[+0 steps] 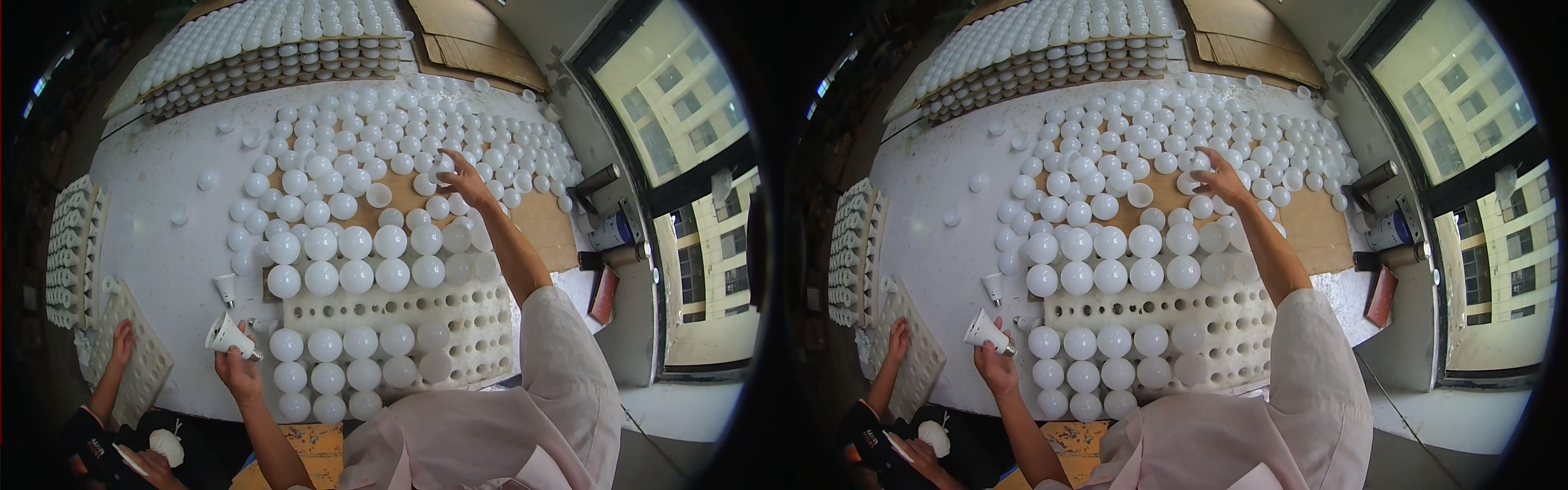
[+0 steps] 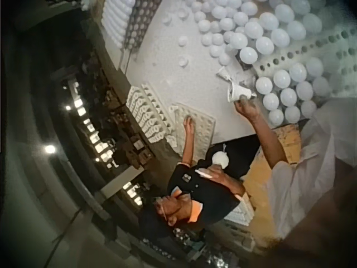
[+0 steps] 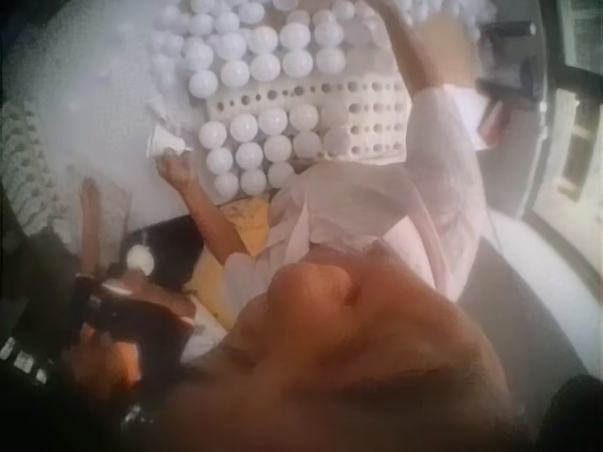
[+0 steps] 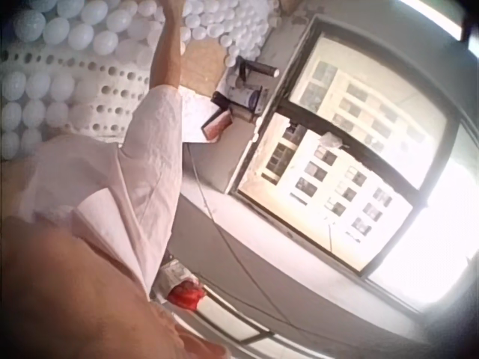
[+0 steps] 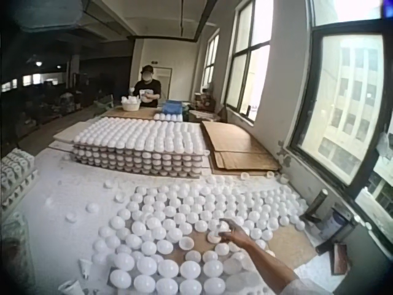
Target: Assembling LED light bulbs by pressing the outer diffuser onto the base assembly and placing them into a holding tray.
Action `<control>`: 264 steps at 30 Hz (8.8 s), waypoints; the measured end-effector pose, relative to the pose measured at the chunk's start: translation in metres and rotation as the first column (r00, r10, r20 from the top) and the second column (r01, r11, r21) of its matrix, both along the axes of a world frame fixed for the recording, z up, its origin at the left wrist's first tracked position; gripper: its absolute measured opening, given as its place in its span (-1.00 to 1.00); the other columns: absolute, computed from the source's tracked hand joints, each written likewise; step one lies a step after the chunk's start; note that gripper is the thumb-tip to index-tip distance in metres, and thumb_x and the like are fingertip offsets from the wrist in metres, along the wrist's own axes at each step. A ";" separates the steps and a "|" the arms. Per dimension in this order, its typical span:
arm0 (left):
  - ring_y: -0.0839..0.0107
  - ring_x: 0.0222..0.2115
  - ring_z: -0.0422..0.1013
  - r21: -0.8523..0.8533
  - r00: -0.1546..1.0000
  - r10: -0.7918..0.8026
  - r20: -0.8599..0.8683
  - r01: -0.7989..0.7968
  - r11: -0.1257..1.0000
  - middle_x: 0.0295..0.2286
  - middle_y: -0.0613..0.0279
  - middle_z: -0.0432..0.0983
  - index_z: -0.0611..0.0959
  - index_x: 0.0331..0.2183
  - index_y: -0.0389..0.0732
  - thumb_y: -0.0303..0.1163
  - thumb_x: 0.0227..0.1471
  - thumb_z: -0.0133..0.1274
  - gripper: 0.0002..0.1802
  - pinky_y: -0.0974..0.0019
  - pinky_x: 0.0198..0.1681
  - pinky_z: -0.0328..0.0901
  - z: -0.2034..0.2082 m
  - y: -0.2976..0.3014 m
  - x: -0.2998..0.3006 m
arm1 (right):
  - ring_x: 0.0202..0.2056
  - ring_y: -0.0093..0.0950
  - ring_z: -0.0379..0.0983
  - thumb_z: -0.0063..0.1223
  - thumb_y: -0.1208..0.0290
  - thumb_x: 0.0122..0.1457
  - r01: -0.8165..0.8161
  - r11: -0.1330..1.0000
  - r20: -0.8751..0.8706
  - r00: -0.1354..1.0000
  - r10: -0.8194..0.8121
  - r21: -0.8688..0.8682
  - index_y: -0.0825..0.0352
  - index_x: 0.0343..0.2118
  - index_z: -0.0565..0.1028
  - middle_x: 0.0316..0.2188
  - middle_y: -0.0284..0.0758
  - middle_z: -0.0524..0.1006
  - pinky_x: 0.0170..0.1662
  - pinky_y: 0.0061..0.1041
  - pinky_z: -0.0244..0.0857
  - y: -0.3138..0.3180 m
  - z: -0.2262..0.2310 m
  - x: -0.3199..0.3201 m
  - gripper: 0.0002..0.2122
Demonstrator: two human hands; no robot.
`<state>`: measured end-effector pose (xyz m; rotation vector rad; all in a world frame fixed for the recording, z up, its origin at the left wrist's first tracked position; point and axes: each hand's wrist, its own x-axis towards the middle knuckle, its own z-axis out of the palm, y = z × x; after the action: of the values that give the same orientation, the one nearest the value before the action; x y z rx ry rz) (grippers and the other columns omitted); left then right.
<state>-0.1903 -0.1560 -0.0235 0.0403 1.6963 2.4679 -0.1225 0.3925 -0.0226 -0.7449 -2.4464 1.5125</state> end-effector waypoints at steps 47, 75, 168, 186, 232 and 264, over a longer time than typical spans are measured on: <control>0.59 -0.65 0.39 -0.332 0.506 -0.833 0.223 0.843 0.424 -0.55 0.22 0.52 0.59 -0.33 -0.43 -0.36 -0.25 0.33 -0.57 0.53 -0.63 0.29 0.055 0.035 0.170 | -0.06 -0.19 0.33 0.41 0.31 -0.30 -0.719 0.683 -0.151 0.667 0.730 0.126 0.32 0.02 0.30 -0.13 -0.16 0.38 -0.01 -0.28 0.24 -0.319 0.067 0.191 -0.27; 0.56 -0.72 0.39 -0.060 0.361 -0.862 0.356 0.929 0.365 -0.52 0.13 0.48 0.49 -0.21 -0.44 -0.27 -0.03 0.14 -0.56 0.60 -0.81 0.19 0.054 0.061 0.165 | -0.16 -0.36 0.37 0.26 0.56 -0.31 -0.594 0.804 -0.382 0.747 0.545 -0.014 0.35 -0.17 0.37 -0.22 -0.26 0.40 -0.10 -0.39 0.29 -0.316 0.044 0.193 -0.49; 0.59 -0.59 0.38 -0.026 0.509 -0.848 0.150 0.859 0.511 -0.51 0.24 0.53 0.57 -0.25 -0.37 -0.35 -0.20 0.24 -0.58 0.49 -0.53 0.28 0.060 0.072 0.145 | -0.06 -0.44 0.36 0.39 0.22 -0.23 -0.438 0.737 -0.413 0.880 0.234 -0.516 0.20 0.10 0.18 -0.04 -0.23 0.39 -0.15 -0.47 0.37 -0.255 0.048 0.191 -0.21; 0.61 -0.63 0.36 -0.026 0.511 -0.842 0.173 0.857 0.515 -0.53 0.23 0.52 0.57 -0.30 -0.38 -0.35 -0.16 0.26 -0.62 0.52 -0.63 0.22 0.047 0.048 0.157 | -0.01 -0.41 0.31 0.34 0.31 -0.22 -0.547 0.806 -0.301 0.826 0.476 -0.227 0.27 0.09 0.21 -0.06 -0.30 0.40 0.05 -0.37 0.19 -0.285 0.059 0.192 -0.26; 0.53 -0.80 0.36 0.531 0.168 -0.905 0.391 0.762 0.371 -0.51 0.08 0.50 0.44 -0.18 -0.34 -0.15 0.10 0.00 -0.57 0.61 -0.91 0.02 0.015 0.062 0.139 | -0.09 -0.35 0.35 0.33 0.52 -0.26 -0.502 0.855 -0.420 0.808 0.412 -0.127 0.26 0.06 0.23 -0.18 -0.27 0.35 0.02 -0.39 0.22 -0.314 0.048 0.179 -0.28; 0.45 -0.46 0.50 -0.262 0.958 -0.233 0.168 0.271 0.926 -0.29 -0.01 0.56 0.51 -0.23 -0.34 -0.41 0.09 0.02 -0.78 0.52 -0.51 0.27 0.022 0.000 0.066 | -0.02 -0.15 0.29 0.32 0.50 -0.25 -0.044 0.831 -0.049 0.995 0.086 0.555 0.22 0.07 0.27 -0.02 -0.15 0.31 0.02 -0.30 0.26 -0.212 -0.014 0.233 -0.29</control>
<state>-0.1247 -0.1559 -0.0019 0.0564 1.8377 1.9821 0.1104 0.1800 -0.0371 -0.4785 -2.6665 0.7405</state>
